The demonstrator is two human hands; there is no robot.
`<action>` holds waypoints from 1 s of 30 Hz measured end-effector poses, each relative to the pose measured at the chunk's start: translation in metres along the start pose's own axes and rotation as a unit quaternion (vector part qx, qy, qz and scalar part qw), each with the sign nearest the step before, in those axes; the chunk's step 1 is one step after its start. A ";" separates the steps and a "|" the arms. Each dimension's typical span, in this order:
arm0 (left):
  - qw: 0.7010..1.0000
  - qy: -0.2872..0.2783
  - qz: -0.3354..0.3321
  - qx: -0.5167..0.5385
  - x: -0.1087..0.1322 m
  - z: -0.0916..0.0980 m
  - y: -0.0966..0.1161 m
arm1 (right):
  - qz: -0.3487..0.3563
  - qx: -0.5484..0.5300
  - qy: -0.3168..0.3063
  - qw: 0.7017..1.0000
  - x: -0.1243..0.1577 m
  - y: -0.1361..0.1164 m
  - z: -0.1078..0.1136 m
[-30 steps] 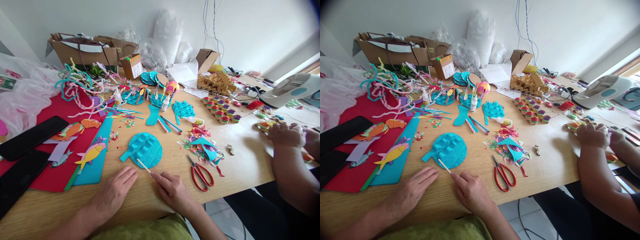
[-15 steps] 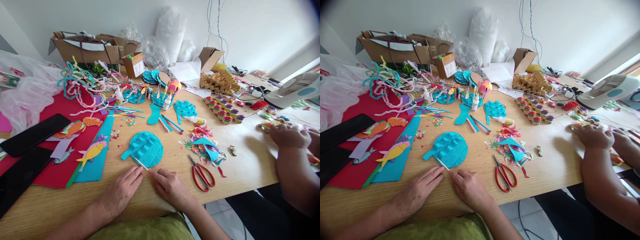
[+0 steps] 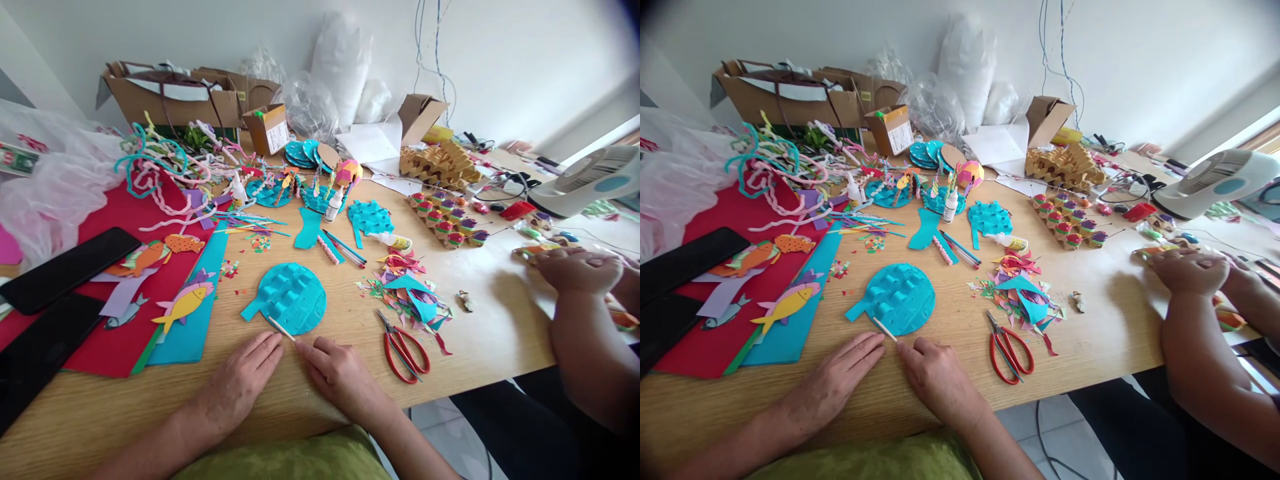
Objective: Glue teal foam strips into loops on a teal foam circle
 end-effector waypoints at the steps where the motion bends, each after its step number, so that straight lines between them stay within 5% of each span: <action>1: 1.000 0.003 -0.001 -0.003 0.000 0.001 0.000 | -0.001 0.002 0.001 1.000 0.000 0.000 0.000; 13: 1.000 0.019 -0.003 -0.024 0.001 0.002 0.001 | 0.035 0.044 0.044 0.997 0.001 -0.007 0.011; 20: 1.000 0.014 0.004 0.004 -0.001 0.004 -0.001 | 0.074 -0.026 0.168 0.983 0.017 -0.016 0.040; 25: 0.998 0.064 0.006 0.016 0.007 0.006 -0.002 | -0.076 -0.068 0.285 0.953 0.041 0.029 0.064; 30: 0.991 0.120 0.008 0.064 0.008 0.010 0.000 | -0.248 -0.024 0.258 0.934 0.061 0.083 0.051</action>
Point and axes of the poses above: each hand's wrist, its own x-axis away from the middle knuckle, its own z-axis out of the back of the hand, y = z × x, the point moved 10 cm from there along -x, towards the middle knuckle, and after that the axes turned 1 degree about y, right-handed, at the moved point
